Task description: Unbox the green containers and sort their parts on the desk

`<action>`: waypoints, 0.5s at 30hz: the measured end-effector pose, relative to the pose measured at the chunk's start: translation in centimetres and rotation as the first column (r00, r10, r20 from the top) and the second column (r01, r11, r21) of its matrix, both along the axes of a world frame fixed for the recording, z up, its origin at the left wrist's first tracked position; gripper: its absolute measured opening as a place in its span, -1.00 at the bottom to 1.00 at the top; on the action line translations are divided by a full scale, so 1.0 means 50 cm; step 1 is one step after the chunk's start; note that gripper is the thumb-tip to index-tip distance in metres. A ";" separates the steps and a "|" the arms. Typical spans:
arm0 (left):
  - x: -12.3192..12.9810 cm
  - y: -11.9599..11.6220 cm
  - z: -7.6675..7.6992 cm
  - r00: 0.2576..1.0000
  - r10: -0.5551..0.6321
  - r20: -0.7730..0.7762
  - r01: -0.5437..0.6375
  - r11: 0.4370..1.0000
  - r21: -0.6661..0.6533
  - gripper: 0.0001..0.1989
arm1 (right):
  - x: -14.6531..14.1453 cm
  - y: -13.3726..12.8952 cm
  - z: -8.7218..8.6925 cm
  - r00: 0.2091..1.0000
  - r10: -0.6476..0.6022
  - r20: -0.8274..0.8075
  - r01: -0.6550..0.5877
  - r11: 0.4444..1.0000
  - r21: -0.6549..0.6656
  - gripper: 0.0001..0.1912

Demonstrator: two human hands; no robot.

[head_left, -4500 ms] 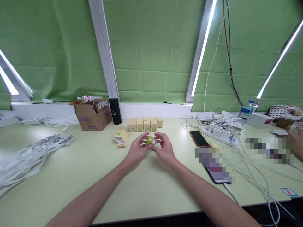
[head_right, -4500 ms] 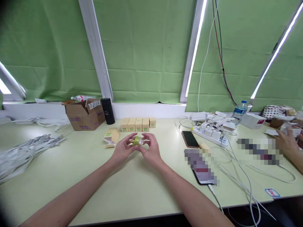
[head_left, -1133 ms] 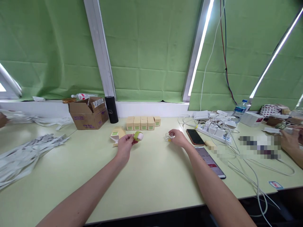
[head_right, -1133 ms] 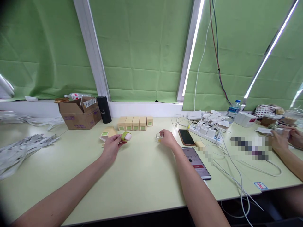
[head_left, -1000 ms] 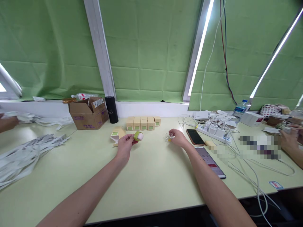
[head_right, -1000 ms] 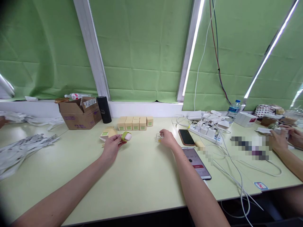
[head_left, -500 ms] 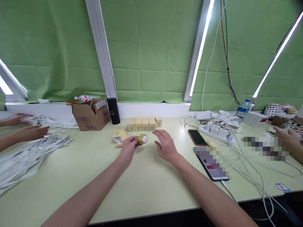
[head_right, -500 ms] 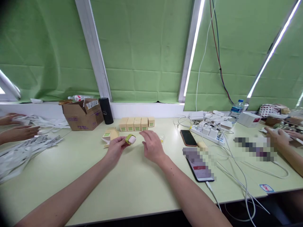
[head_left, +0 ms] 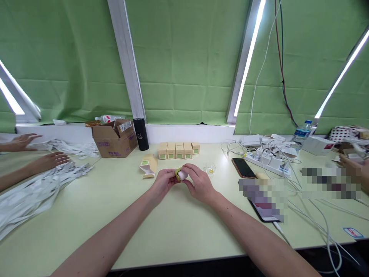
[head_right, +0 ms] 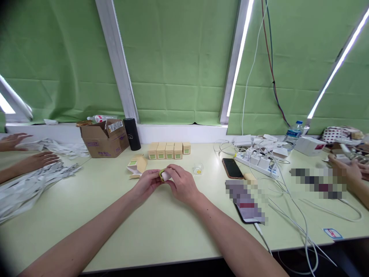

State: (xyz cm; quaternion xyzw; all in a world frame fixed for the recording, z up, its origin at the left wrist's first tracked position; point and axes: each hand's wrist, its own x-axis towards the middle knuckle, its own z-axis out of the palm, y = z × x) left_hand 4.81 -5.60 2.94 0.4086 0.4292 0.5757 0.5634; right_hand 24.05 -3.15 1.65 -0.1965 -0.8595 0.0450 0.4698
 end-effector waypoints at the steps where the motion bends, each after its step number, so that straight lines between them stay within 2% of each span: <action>1: 0.000 -0.001 0.001 1.000 -0.005 0.003 0.005 1.000 -0.007 -0.86 | 0.000 0.000 -0.001 1.000 -0.001 -0.005 0.001 1.000 -0.003 -0.61; 5: 0.005 -0.005 0.006 1.000 -0.014 0.011 0.014 1.000 -0.023 -0.85 | -0.001 0.002 -0.004 1.000 -0.002 -0.014 0.002 1.000 -0.009 -0.63; 9: 0.010 -0.005 0.008 0.998 0.000 -0.058 0.000 1.000 0.008 -0.76 | -0.001 0.004 -0.003 0.999 -0.012 -0.034 0.012 1.000 0.005 -0.65; 12: 0.011 -0.001 0.009 0.980 0.128 -0.154 -0.112 0.988 0.110 -0.67 | -0.001 0.004 0.002 0.999 -0.028 -0.041 0.029 0.999 0.029 -0.67; 15: 0.010 -0.003 0.013 0.929 0.276 -0.246 -0.200 0.935 0.292 -0.59 | -0.001 0.006 0.004 0.997 -0.041 -0.059 0.045 0.996 0.077 -0.67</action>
